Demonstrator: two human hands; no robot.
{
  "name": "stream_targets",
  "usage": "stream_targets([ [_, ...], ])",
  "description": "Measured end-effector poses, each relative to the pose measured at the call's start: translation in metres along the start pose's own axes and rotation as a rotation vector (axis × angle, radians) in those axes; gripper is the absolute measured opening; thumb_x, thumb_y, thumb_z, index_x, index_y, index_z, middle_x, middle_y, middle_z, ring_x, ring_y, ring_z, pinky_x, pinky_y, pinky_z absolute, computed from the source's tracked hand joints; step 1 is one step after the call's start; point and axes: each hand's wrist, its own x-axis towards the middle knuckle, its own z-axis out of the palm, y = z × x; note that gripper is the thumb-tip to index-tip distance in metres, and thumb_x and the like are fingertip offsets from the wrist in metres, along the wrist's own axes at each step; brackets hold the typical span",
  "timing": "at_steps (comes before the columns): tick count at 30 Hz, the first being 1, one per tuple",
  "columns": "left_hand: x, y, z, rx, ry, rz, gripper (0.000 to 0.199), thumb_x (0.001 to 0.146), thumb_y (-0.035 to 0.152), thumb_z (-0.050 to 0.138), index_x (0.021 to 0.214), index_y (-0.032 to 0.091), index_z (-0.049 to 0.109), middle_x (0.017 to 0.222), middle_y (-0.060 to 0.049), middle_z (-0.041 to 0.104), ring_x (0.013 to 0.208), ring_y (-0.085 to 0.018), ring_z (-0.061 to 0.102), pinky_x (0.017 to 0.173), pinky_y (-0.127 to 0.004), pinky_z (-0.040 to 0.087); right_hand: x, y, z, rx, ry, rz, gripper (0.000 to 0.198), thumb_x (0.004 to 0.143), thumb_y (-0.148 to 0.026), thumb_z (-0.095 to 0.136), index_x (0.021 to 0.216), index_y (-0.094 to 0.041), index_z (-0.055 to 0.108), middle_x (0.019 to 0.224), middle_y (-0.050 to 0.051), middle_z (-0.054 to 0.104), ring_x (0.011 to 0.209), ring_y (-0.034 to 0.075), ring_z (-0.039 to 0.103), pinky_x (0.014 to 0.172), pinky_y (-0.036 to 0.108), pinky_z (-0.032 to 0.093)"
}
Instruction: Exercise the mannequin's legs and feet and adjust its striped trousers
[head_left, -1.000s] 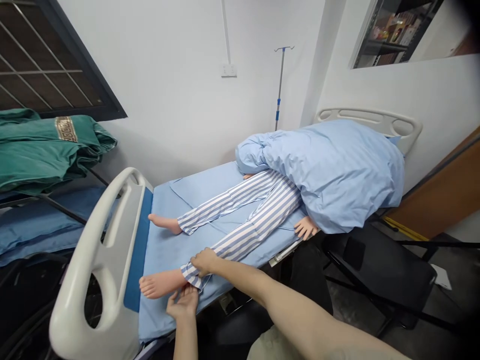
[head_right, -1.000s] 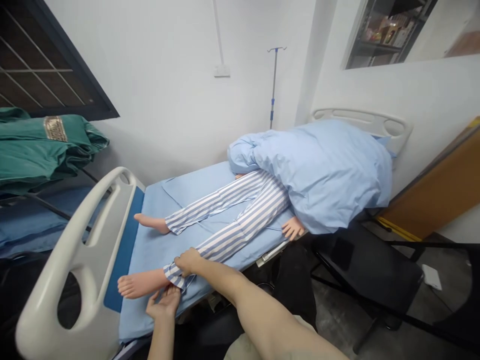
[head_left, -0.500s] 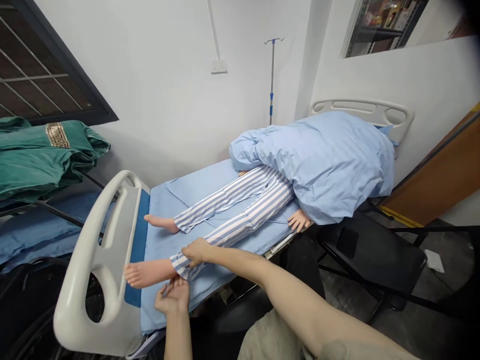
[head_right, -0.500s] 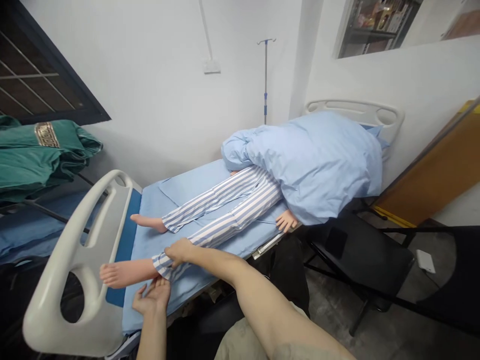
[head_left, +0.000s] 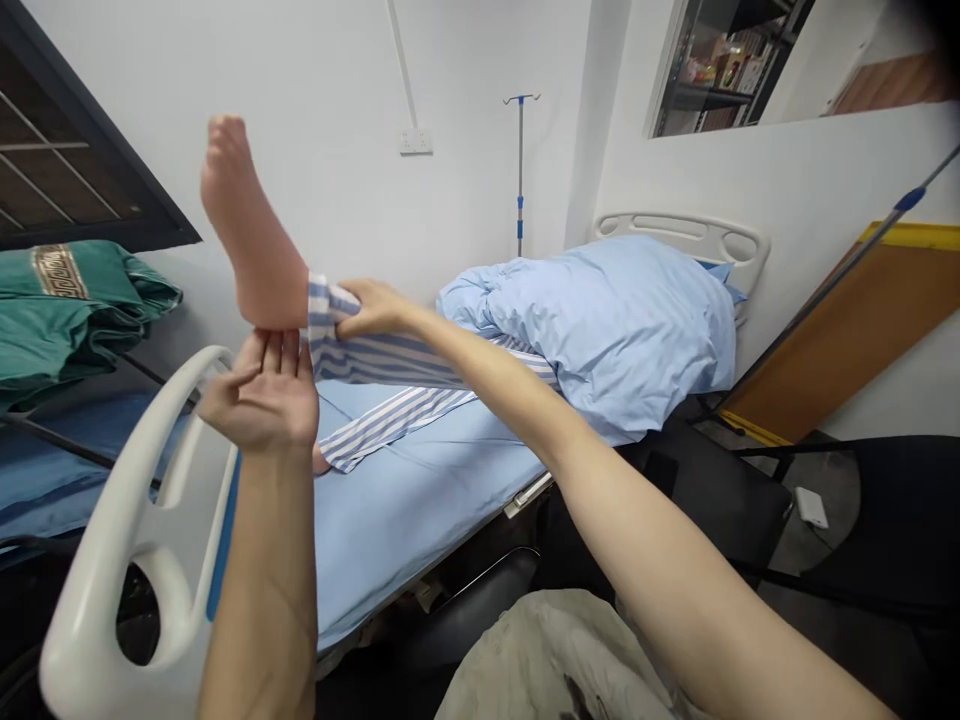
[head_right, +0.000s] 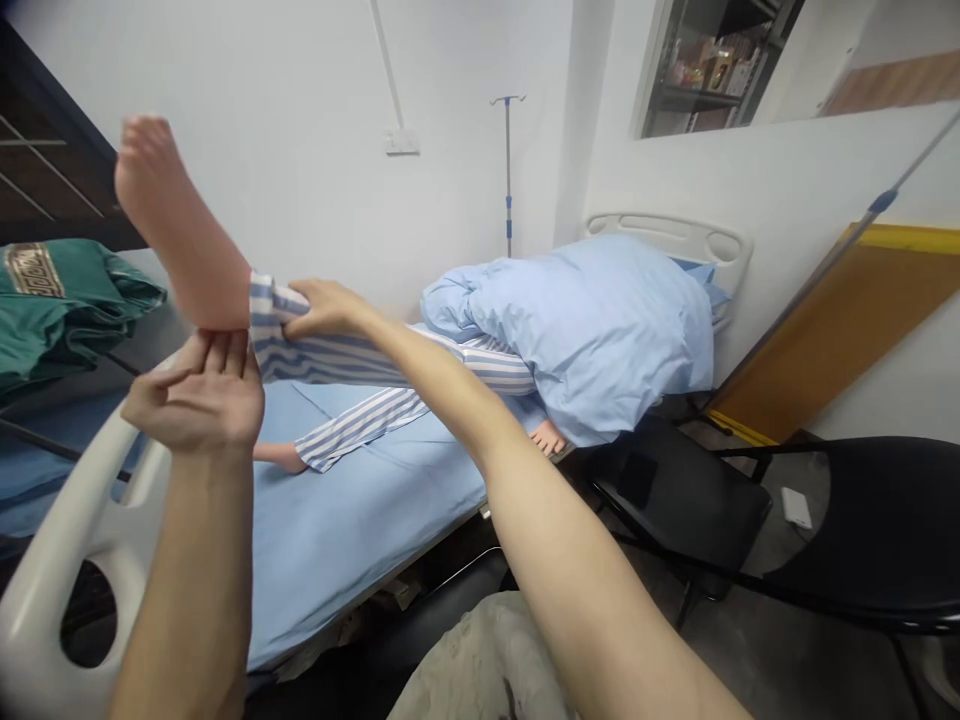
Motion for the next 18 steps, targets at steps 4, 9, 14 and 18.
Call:
stream_targets([
  [4, 0.021, 0.003, 0.025, 0.042, -0.103, -0.015, 0.062, 0.066, 0.018, 0.051, 0.127, 0.006, 0.050, 0.143, -0.015, 0.048, 0.141, -0.021, 0.040, 0.124, -0.040, 0.026, -0.001, 0.005, -0.033, 0.085, 0.066, -0.017, 0.030, 0.071, -0.029, 0.062, 0.093, -0.009, 0.062, 0.082, -0.003, 0.061, 0.078, 0.011, 0.055, 0.068, 0.019, 0.039],
  [9, 0.018, 0.003, 0.001, -0.012, -0.050, -0.029, 0.058, 0.067, 0.017, 0.049, 0.124, 0.006, 0.052, 0.138, -0.014, 0.052, 0.135, -0.020, 0.048, 0.122, -0.038, 0.030, 0.008, 0.007, -0.008, 0.031, 0.051, -0.009, 0.033, 0.070, -0.033, 0.064, 0.095, -0.011, 0.062, 0.085, -0.002, 0.063, 0.079, 0.013, 0.056, 0.072, 0.021, 0.041],
  [14, -0.003, -0.001, -0.065, -0.088, 0.196, -0.084, 0.064, 0.065, 0.023, 0.052, 0.125, 0.004, 0.051, 0.133, -0.016, 0.055, 0.131, -0.023, 0.051, 0.117, -0.038, 0.039, 0.015, 0.000, 0.063, -0.103, -0.062, 0.043, 0.045, 0.071, -0.040, 0.068, 0.108, -0.015, 0.060, 0.108, 0.005, 0.067, 0.096, 0.021, 0.061, 0.082, 0.027, 0.045],
  [18, -0.037, -0.015, -0.126, -0.121, 0.441, -0.106, 0.065, 0.059, 0.027, 0.054, 0.120, 0.002, 0.051, 0.123, -0.017, 0.058, 0.127, -0.025, 0.053, 0.115, -0.037, 0.040, 0.006, -0.005, 0.134, -0.220, -0.225, 0.109, 0.053, 0.074, -0.048, 0.067, 0.117, -0.019, 0.057, 0.115, 0.008, 0.067, 0.103, 0.027, 0.063, 0.084, 0.032, 0.049],
])
